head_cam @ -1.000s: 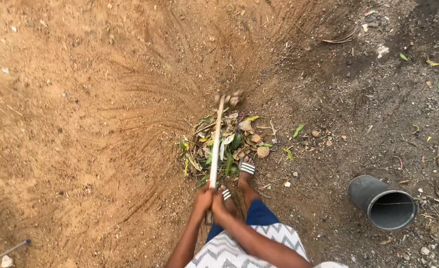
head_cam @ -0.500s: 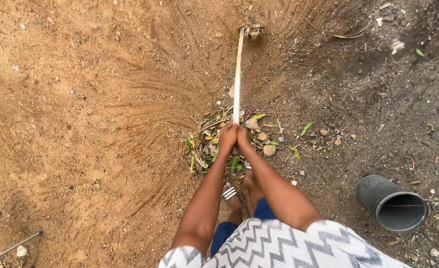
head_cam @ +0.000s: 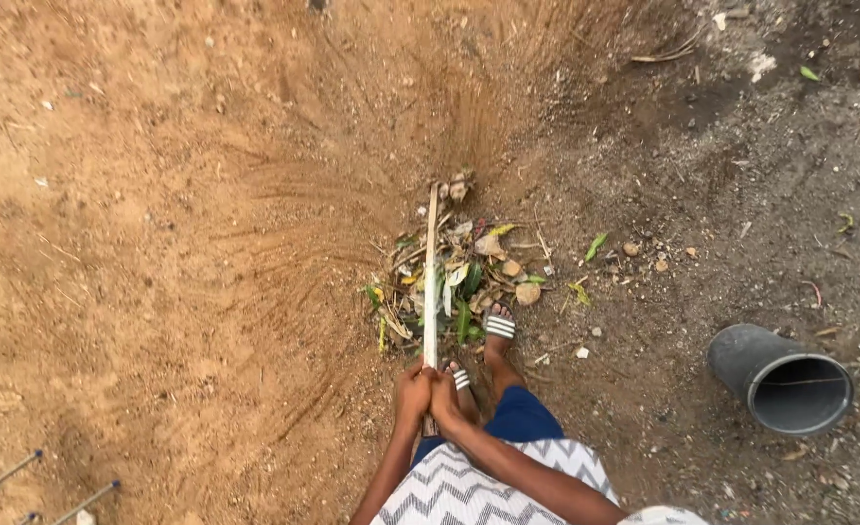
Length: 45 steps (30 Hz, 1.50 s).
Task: Use a rake to gather leaves and debris on the ground into a pile.
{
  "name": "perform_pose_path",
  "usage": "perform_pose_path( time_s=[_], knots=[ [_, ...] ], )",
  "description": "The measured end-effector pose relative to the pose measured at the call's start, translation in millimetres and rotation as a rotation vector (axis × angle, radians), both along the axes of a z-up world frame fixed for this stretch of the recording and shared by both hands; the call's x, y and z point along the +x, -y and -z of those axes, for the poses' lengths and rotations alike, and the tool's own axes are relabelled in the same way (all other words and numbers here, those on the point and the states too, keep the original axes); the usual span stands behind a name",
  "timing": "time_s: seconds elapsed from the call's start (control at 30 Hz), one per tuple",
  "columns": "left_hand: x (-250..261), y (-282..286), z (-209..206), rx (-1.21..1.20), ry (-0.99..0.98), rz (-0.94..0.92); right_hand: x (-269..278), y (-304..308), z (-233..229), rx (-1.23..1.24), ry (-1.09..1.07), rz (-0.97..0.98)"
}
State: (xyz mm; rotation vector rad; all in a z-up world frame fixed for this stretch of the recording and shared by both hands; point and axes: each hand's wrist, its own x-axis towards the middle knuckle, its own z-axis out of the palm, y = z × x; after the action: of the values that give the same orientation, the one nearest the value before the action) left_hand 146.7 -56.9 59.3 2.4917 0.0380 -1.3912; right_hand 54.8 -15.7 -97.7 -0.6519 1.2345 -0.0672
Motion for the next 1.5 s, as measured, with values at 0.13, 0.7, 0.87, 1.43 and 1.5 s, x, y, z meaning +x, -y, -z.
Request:
perform_pose_path(
  time_s=[0.13,0.7,0.87,1.43,1.5],
  knots=[
    [10,1,46,-0.148,-0.024,-0.06,27,49,-16,-0.047,-0.031,-0.092],
    [109,108,170,-0.31,-0.035,-0.067,135,185,11,0.118,0.239,0.161],
    [67,-56,113,-0.18,-0.031,0.323,77,-1,-39,0.267,-0.003,0.192],
    [-6,-113,98,-0.477,-0.181,0.357,-8,-42,37,-0.137,-0.085,0.464],
    [-21,-92,133,-0.859,-0.185,0.32,-35,-12,117,-0.272,0.037,0.401]
  ],
)
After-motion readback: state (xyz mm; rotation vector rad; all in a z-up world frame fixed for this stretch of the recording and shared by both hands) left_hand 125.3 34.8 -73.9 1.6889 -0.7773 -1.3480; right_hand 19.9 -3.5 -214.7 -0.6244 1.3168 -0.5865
